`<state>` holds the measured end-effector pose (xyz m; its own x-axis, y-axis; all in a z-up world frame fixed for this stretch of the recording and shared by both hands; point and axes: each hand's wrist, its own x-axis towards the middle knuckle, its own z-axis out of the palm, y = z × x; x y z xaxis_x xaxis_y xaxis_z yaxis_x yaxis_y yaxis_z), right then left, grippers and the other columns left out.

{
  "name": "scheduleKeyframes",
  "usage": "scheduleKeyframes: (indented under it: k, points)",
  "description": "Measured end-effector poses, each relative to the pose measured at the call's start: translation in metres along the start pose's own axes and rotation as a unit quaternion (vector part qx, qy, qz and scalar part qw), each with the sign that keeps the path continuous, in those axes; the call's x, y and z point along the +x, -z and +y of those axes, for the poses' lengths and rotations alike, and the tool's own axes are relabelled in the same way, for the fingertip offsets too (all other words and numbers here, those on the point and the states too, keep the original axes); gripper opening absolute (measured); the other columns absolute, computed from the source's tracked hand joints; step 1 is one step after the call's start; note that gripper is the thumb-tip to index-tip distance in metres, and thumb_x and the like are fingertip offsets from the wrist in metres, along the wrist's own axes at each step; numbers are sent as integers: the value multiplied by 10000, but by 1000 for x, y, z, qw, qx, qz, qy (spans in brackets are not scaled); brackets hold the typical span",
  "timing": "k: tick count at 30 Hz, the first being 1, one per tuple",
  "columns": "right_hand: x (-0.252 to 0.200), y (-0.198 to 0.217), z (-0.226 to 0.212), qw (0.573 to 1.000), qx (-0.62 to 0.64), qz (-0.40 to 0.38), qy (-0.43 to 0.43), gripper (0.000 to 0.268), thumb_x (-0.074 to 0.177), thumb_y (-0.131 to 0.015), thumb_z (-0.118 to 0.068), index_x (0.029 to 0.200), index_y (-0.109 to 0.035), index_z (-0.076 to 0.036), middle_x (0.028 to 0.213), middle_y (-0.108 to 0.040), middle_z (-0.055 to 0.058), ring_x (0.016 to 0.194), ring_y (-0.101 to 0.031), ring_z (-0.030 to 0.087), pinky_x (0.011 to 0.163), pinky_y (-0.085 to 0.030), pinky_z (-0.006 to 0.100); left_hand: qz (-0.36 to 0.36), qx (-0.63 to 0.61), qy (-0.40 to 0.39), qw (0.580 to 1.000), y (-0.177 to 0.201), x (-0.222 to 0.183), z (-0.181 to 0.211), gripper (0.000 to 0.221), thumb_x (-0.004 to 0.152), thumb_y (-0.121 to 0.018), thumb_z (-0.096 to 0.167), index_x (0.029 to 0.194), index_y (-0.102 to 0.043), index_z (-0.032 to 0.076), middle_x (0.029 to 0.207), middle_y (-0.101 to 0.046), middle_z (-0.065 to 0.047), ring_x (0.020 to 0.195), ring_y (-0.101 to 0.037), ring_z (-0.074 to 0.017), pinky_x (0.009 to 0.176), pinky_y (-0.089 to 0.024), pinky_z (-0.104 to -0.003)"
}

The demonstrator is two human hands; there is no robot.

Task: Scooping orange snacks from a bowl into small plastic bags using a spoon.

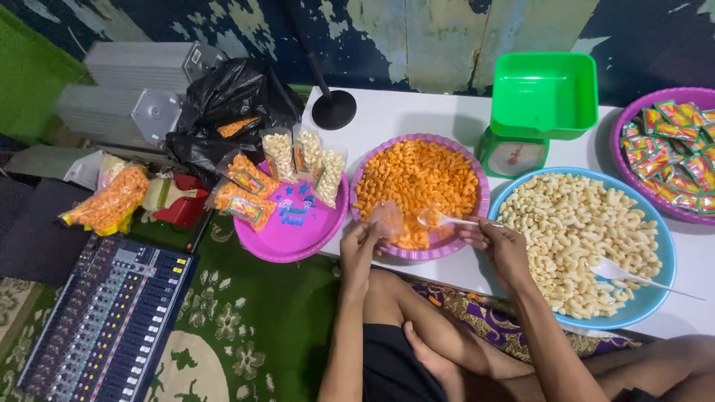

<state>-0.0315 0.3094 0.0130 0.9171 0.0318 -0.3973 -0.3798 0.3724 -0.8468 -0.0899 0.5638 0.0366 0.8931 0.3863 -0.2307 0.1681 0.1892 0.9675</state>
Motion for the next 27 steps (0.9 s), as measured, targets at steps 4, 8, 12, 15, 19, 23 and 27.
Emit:
scheduleKeyframes:
  k: [4, 8, 12, 15, 19, 23, 27]
  points:
    - [-1, 6, -5, 1000, 12, 6, 7, 287, 1056, -530, -107, 1194, -649, 114, 1018, -732, 225, 868, -755, 246, 826, -625, 342, 0, -21, -3, 1000, -6, -1, 5, 209, 930, -741, 218, 1032, -637, 69, 802, -714, -85, 635, -686, -136, 537, -493, -202]
    - [0, 5, -12, 1000, 9, -3, 13, 288, 1047, -534, -97, 1189, -650, 125, 987, -728, 249, 839, -759, 274, 819, -629, 366, 17, 9, 3, 1000, -14, 6, 5, 66, 965, -647, 151, 1008, -623, 108, 797, -684, -49, 629, -701, -140, 538, -521, -226]
    - [-8, -1, -24, 1000, 2, -1, 12, 283, 1046, -532, -92, 1168, -651, 133, 976, -727, 243, 827, -756, 266, 813, -628, 362, 30, 48, 6, 998, -9, 17, -7, 128, 974, -666, 242, 919, -661, 127, 754, -683, -28, 632, -705, -135, 537, -548, -236]
    - [-1, 6, -17, 1000, 13, 7, 17, 275, 1052, -534, -104, 1168, -649, 117, 982, -731, 216, 842, -757, 236, 820, -630, 343, 20, 67, 13, 997, -5, 23, -14, 90, 940, -682, 201, 897, -646, 129, 754, -678, -35, 640, -671, -126, 541, -555, -251]
    - [-4, -2, -24, 1000, 3, -2, 10, 275, 1050, -539, -98, 1185, -641, 119, 982, -728, 228, 839, -757, 250, 820, -630, 346, 2, 51, 24, 998, -12, 10, 4, 118, 910, -712, 209, 881, -649, 113, 816, -690, -84, 701, -729, -201, 551, -596, -299]
    - [2, 4, -15, 1000, 12, -1, 11, 282, 1051, -537, -95, 1190, -639, 128, 997, -726, 233, 851, -758, 255, 828, -633, 356, -24, -24, 56, 998, -12, 4, 11, 151, 935, -692, 222, 894, -625, 93, 814, -630, -107, 748, -764, -305, 602, -628, -345]
    - [-9, -1, -26, 1000, 10, -2, 19, 282, 1058, -524, -98, 1188, -635, 126, 987, -721, 225, 850, -754, 247, 828, -635, 348, -55, -1, 37, 998, -9, 5, 4, 250, 966, -706, 277, 881, -663, 46, 847, -674, -130, 794, -768, -314, 642, -640, -352]
